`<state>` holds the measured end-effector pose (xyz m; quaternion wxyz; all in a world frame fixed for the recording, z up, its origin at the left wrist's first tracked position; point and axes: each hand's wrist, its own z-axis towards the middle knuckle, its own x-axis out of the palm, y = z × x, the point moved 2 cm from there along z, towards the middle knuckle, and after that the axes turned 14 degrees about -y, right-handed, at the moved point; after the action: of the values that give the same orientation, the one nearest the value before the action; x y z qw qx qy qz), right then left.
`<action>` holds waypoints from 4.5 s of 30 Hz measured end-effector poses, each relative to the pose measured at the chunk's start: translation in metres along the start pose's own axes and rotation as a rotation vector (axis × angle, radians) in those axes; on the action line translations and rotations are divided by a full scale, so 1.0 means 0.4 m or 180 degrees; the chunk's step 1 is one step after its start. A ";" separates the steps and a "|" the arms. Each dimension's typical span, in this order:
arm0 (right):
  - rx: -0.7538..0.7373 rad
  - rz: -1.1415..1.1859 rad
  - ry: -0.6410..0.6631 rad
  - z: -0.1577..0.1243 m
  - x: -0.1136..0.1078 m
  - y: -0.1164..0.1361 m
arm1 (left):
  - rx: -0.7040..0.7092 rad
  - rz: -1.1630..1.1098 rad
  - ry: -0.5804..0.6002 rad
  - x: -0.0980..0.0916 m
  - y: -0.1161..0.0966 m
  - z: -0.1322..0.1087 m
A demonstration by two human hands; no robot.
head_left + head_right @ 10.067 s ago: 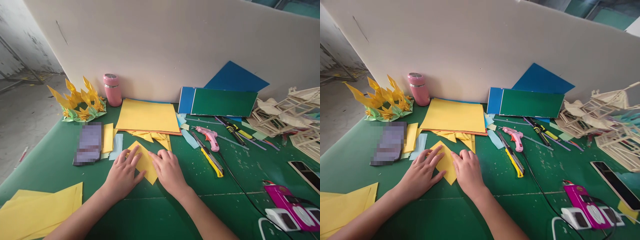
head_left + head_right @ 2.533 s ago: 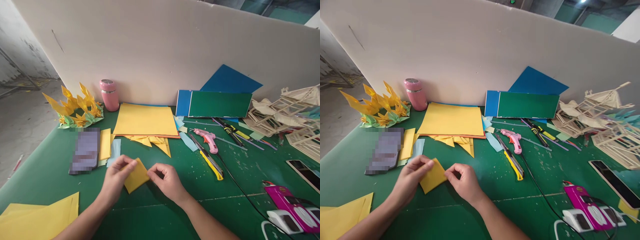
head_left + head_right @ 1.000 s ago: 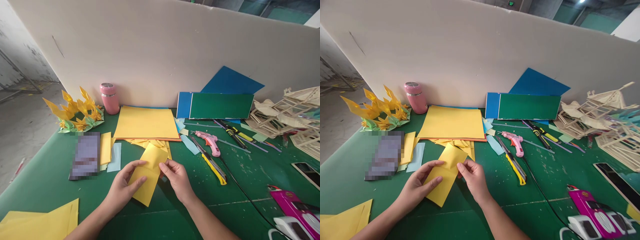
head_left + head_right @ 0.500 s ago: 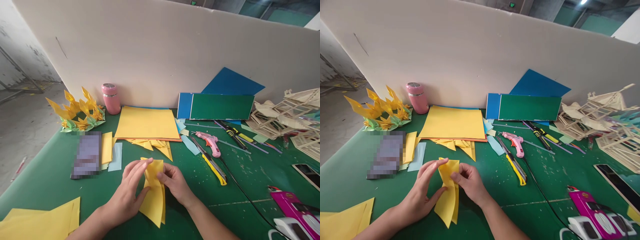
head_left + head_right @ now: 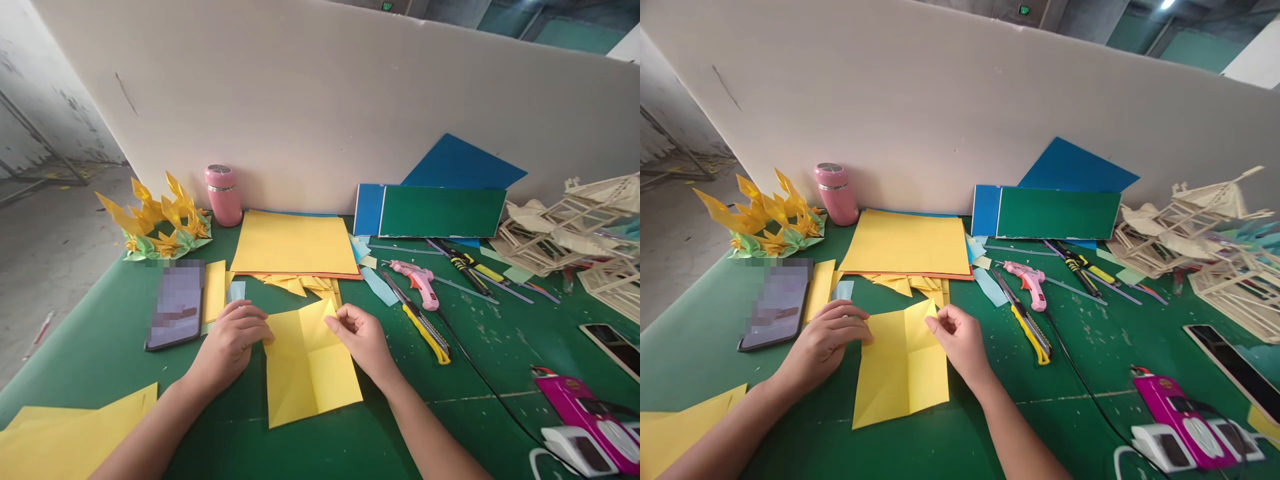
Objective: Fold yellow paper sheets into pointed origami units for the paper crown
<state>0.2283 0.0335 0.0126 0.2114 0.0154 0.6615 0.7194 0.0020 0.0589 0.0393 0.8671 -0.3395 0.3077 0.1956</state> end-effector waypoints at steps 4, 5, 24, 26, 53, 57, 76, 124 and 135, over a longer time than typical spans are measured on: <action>-0.0211 -0.0306 -0.0062 -0.011 0.013 0.000 | -0.0091 -0.0046 0.0130 0.006 -0.046 -0.001; -0.0251 -0.0357 -0.0077 -0.013 0.015 -0.001 | -0.0052 -0.0093 0.0242 0.009 -0.061 -0.002; -0.1189 -0.0681 -0.0494 -0.012 0.007 0.003 | 0.0069 0.0431 0.1393 0.063 -0.101 -0.046; -0.1270 -0.0644 -0.0520 -0.013 0.007 0.004 | 0.0078 0.0374 0.1443 0.063 -0.100 -0.044; -0.2788 -0.0716 0.0665 -0.023 0.027 0.005 | 0.0250 0.0906 0.0517 0.092 -0.051 -0.065; -0.2779 -0.0747 0.0791 -0.022 0.027 0.004 | 0.0378 0.0910 0.0586 0.095 -0.052 -0.064; -0.2912 -0.0778 0.1051 -0.022 0.021 0.014 | 0.0291 0.0821 0.0719 0.096 -0.049 -0.065; -0.2591 -0.0999 0.1141 -0.021 0.022 0.033 | 0.0062 0.0924 0.0952 0.089 -0.057 -0.062; -0.2159 -0.1340 0.0679 -0.029 0.064 0.017 | 0.0143 0.0927 0.0914 0.090 -0.055 -0.063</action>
<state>0.1997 0.0307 0.0113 0.2772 -0.2655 0.3939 0.8352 0.0304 0.0304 0.0110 0.7842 -0.2964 0.4782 0.2616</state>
